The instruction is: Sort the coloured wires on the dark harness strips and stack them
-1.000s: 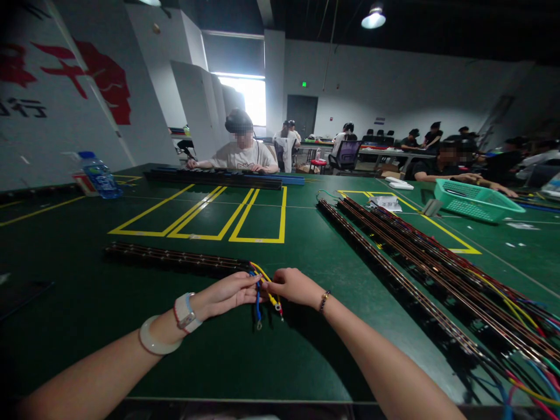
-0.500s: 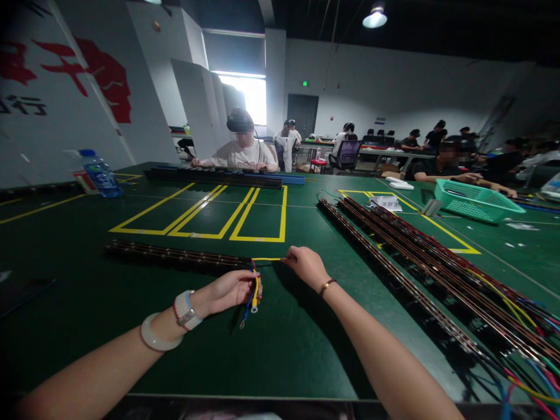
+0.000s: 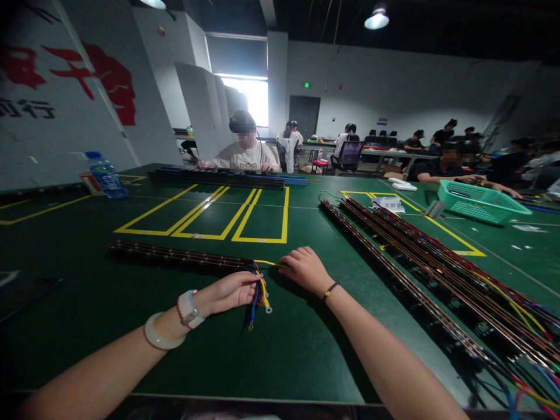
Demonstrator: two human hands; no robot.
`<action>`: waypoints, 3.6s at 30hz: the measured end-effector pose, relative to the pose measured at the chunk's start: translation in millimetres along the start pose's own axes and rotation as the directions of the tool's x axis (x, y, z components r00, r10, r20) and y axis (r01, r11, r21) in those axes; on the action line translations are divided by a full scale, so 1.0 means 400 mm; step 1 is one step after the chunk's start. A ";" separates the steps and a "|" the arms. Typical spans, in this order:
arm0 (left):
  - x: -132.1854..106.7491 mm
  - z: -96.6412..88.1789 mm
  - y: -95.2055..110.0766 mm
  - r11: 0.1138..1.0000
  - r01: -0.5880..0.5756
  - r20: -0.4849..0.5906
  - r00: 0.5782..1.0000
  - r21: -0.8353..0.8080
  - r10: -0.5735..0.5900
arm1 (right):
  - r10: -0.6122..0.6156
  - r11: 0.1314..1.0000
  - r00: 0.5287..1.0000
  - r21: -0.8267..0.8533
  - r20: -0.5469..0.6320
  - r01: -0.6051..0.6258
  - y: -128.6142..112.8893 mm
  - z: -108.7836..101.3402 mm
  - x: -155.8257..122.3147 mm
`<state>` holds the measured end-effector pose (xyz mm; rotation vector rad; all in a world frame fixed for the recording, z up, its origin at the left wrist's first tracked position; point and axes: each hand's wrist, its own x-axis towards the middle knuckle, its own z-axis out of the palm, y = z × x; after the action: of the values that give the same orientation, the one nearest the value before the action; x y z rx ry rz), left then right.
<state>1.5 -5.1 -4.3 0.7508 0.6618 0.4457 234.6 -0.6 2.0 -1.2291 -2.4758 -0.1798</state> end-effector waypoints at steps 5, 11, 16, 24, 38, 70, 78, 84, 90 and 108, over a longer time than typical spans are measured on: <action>0.004 0.000 -0.005 1.000 -0.027 0.010 1.000 -0.008 0.027 | -0.356 0.925 0.934 0.150 0.020 0.349 -0.046 -0.030 -0.014; 0.003 -0.009 0.006 0.998 0.015 0.097 0.995 -0.065 -0.009 | -0.257 0.931 0.964 0.253 -0.062 0.264 -0.090 -0.009 -0.011; 0.001 -0.014 0.009 0.999 0.025 0.073 0.997 -0.027 -0.023 | 0.275 0.830 0.950 0.535 -0.150 -0.156 -0.095 -0.022 0.048; -0.008 0.007 -0.001 0.998 -0.037 0.018 0.999 0.054 0.036 | 0.060 0.942 0.994 0.334 -0.088 -0.027 -0.205 -0.034 0.264; 0.001 0.006 -0.010 0.995 -0.074 0.026 0.997 0.070 0.072 | 0.205 0.829 0.978 0.536 -0.024 -0.161 -0.125 -0.050 0.220; -0.050 0.019 0.041 0.851 0.126 -0.076 0.992 0.509 -0.102 | 0.202 0.863 0.971 0.444 0.131 -0.239 -0.011 0.036 0.022; -0.042 0.019 0.037 0.976 0.078 0.028 0.996 0.205 -0.086 | 0.072 0.749 0.994 0.662 -0.084 0.002 -0.129 -0.022 0.036; -0.031 0.003 0.023 0.983 0.038 0.034 0.998 0.181 -0.045 | 0.107 0.753 0.987 0.658 -0.121 -0.001 -0.180 -0.043 0.041; -0.033 0.013 0.033 0.984 0.094 -0.009 0.996 0.150 -0.094 | 0.451 0.662 0.882 0.713 -0.135 -0.229 -0.080 -0.015 0.038; -0.024 0.028 0.017 0.994 -0.012 -0.059 0.998 0.108 0.019 | 0.247 0.774 0.918 0.507 0.310 -0.379 -0.080 -0.006 0.017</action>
<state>1.4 -11.3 10.5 0.8472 0.7408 0.4509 206.4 -15.9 8.4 -1.4127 -2.1896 0.7695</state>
